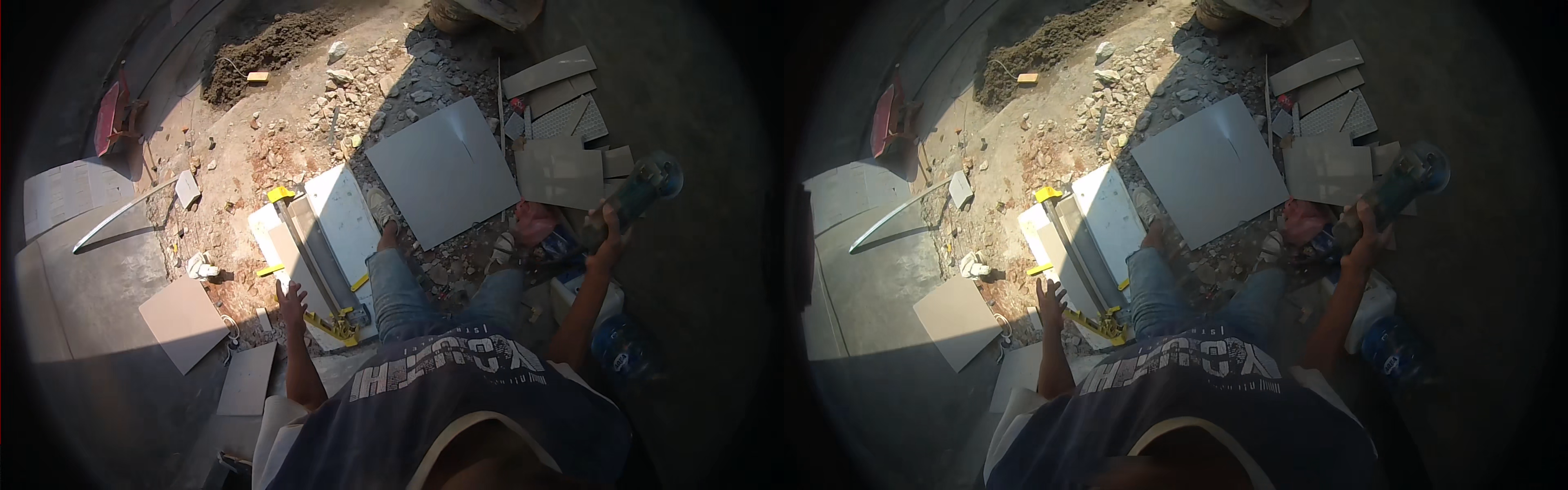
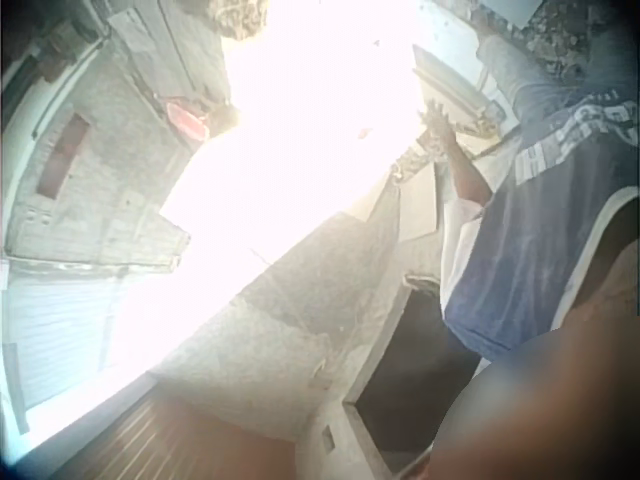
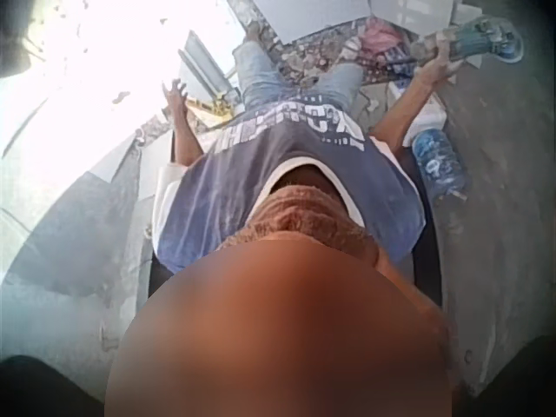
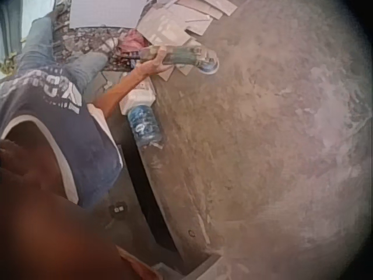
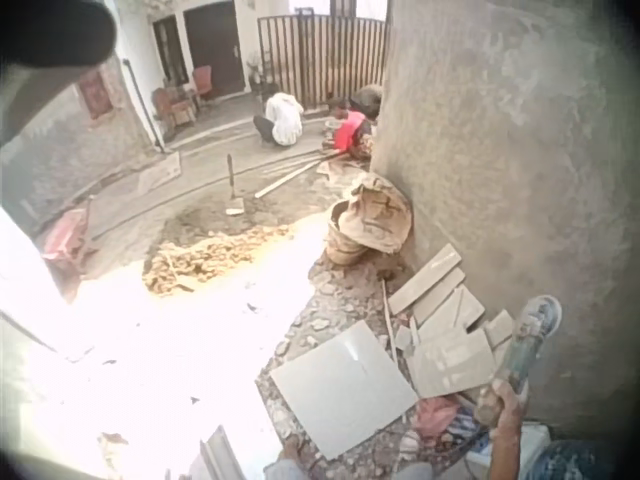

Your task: Cut a ceramic tile using a handheld angle grinder.

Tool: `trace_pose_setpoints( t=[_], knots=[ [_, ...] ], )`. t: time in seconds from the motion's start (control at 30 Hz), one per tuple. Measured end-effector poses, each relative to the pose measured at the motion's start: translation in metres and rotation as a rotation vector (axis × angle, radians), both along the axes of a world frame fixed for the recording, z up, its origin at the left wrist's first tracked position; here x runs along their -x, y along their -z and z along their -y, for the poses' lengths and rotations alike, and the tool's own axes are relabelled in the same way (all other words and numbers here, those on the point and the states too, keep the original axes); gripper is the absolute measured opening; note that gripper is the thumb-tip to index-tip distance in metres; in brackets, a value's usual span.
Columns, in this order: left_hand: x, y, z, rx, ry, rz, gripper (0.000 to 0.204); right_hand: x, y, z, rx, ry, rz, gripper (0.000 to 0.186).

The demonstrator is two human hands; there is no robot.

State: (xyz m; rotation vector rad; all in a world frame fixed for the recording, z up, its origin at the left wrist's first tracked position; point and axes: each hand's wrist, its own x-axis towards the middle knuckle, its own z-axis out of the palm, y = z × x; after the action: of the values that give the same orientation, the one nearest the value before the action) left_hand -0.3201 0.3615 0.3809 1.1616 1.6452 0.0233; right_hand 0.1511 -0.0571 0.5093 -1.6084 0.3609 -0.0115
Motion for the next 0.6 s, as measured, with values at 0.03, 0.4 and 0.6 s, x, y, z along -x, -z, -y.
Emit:
trace_pose_setpoints(
  t=[0.03, 0.4, 0.6],
  knots=[
    [-0.005, -0.003, -0.027, -0.019, 0.001, -0.021, 0.073, 0.005, 0.005, -0.017, 0.006, 0.020, 0.008, 0.045],
    [0.056, -0.002, 0.042, 0.201, 0.353, -0.222, 0.074, 0.070, 0.017, -0.025, -0.120, 0.001, -0.185, 0.038],
    [0.242, 0.072, 0.155, 0.135, 0.496, -0.258, 0.080, 0.080, 0.044, 0.030, -0.010, -0.078, -0.142, 0.043]
  ],
)
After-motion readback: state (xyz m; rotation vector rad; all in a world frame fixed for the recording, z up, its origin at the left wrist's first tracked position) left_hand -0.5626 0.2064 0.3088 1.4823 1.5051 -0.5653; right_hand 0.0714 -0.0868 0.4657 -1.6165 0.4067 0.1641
